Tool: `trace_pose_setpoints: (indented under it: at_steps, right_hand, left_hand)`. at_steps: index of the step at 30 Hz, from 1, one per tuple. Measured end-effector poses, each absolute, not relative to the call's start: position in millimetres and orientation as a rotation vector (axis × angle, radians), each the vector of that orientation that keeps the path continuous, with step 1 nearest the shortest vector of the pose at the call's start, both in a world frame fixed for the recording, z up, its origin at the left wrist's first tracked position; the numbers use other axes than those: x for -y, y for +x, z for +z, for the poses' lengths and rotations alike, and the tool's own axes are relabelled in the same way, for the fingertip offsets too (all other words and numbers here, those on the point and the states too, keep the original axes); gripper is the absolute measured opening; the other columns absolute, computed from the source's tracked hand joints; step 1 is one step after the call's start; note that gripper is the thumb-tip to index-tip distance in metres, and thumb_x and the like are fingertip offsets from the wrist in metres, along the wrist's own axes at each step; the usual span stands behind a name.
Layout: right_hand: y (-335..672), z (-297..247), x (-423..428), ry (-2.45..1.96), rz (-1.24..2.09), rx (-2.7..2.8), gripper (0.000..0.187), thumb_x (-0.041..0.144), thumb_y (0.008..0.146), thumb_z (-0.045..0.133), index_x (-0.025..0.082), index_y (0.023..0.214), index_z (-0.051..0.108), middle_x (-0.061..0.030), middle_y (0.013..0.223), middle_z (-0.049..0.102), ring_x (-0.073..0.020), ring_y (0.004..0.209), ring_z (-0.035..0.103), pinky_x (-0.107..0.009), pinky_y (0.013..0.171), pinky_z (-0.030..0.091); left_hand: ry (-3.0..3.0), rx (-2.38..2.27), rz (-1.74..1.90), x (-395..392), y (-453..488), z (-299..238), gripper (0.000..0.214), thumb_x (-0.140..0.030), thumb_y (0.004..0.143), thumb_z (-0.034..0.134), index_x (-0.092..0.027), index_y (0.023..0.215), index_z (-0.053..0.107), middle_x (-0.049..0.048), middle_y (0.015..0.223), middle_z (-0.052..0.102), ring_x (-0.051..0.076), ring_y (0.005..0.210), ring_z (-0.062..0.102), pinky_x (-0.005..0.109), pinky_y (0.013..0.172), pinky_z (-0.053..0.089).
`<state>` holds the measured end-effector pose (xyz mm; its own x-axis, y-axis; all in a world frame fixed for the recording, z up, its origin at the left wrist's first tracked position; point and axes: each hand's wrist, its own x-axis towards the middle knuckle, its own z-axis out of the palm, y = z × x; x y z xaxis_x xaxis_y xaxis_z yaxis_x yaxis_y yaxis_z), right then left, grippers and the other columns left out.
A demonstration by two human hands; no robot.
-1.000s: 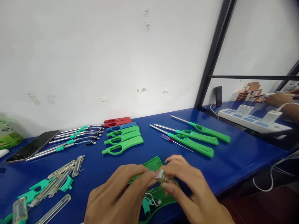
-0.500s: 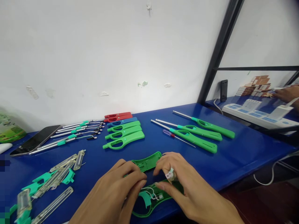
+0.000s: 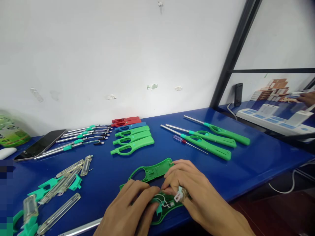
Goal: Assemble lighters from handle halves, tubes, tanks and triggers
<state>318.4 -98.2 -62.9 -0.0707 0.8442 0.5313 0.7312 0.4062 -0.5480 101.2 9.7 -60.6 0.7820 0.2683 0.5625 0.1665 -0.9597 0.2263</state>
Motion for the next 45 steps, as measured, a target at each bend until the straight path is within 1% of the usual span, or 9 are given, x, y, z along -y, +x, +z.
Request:
trace_pose_setpoints:
  at_steps: [3,9,12,15,18,22,26,37,45]
  right_hand:
    - [317.5,-63.2,96.0,-1.311,0.129,1.809,0.032,-0.006,0.095,0.055,0.026,0.099,0.054,0.0034,0.099,0.074,-0.0156,0.095,0.069,-0.040,0.108,0.051]
    - [317.1,-61.8,100.3,-1.321,0.128,1.764,0.026,0.002,0.099,0.060,0.027,0.096,0.051,0.0033,0.102,0.075,-0.0153,0.096,0.071,-0.038,0.111,0.050]
    - [321.0,-60.8,112.2,-1.434,0.097,1.641,0.014,0.029,0.105,0.066,0.028,0.101,0.053,0.0012,0.098,0.070,-0.0171,0.087,0.068,-0.031,0.087,0.056]
    - [326.6,-60.0,122.9,-1.529,0.047,1.549,0.019,0.048,0.112,0.049,0.029,0.113,0.055,-0.0003,0.097,0.065,-0.0177,0.082,0.065,-0.027,0.068,0.053]
    - [329.2,-57.7,124.2,-1.601,0.118,1.555,0.021,0.039,0.117,0.038,0.030,0.109,0.055,0.0013,0.095,0.064,-0.0162,0.083,0.063,-0.028,0.076,0.053]
    - [326.9,-55.0,116.4,-1.611,0.266,1.724,0.011,0.034,0.115,0.050,0.031,0.108,0.059,0.0042,0.098,0.069,-0.0169,0.091,0.066,-0.035,0.094,0.050]
    - [324.4,-56.8,112.6,-1.587,0.250,1.792,0.007,0.029,0.114,0.055,0.032,0.111,0.061,0.0073,0.103,0.073,-0.0167,0.096,0.068,-0.042,0.114,0.038]
    - [324.4,-60.7,111.3,-1.552,0.173,1.809,0.008,0.027,0.115,0.054,0.031,0.110,0.060,0.0079,0.100,0.071,-0.0159,0.090,0.065,-0.037,0.101,0.042]
    - [324.2,-61.0,111.4,-1.556,0.172,1.808,0.005,0.026,0.112,0.060,0.031,0.112,0.061,0.0082,0.104,0.073,-0.0170,0.095,0.067,-0.039,0.106,0.040]
  left_hand:
    - [2.826,-0.426,0.938,-7.3,107.0,-58.1,0.026,-0.019,0.108,0.056,-0.025,0.131,0.066,0.0023,0.105,0.076,0.018,0.091,0.076,0.027,0.082,0.064]
    - [2.794,-0.455,0.889,-9.7,120.3,-55.5,0.022,-0.012,0.105,0.054,-0.027,0.106,0.070,-0.0004,0.100,0.075,0.018,0.087,0.074,0.031,0.079,0.062]
    - [2.810,-0.486,0.861,-10.8,120.3,-58.9,0.020,-0.013,0.105,0.054,-0.028,0.108,0.068,-0.0023,0.099,0.077,0.019,0.085,0.076,0.034,0.082,0.061]
    - [2.782,-0.478,0.866,-10.7,118.3,-62.5,0.020,-0.014,0.107,0.054,-0.029,0.112,0.066,-0.0046,0.098,0.078,0.018,0.084,0.076,0.034,0.085,0.060]
    - [2.751,-0.413,0.920,-10.5,117.7,-63.8,0.021,-0.013,0.108,0.054,-0.029,0.116,0.065,-0.0051,0.101,0.078,0.017,0.088,0.074,0.031,0.084,0.058]
    - [2.754,-0.352,0.977,-10.8,118.0,-64.7,0.022,-0.009,0.107,0.056,-0.027,0.116,0.065,-0.0039,0.101,0.076,0.017,0.089,0.071,0.031,0.084,0.056]
    - [2.780,-0.324,0.994,-10.9,117.2,-66.8,0.023,-0.007,0.106,0.056,-0.025,0.117,0.066,-0.0020,0.099,0.075,0.018,0.087,0.068,0.033,0.082,0.055]
    - [2.784,-0.314,0.968,-8.1,117.4,-66.2,0.019,-0.008,0.107,0.057,-0.024,0.113,0.065,-0.0021,0.097,0.073,0.018,0.086,0.064,0.034,0.082,0.054]
    - [2.800,-0.289,0.981,-8.4,117.8,-67.5,0.019,-0.006,0.106,0.058,-0.022,0.114,0.065,-0.0010,0.099,0.075,0.019,0.087,0.064,0.035,0.081,0.054]
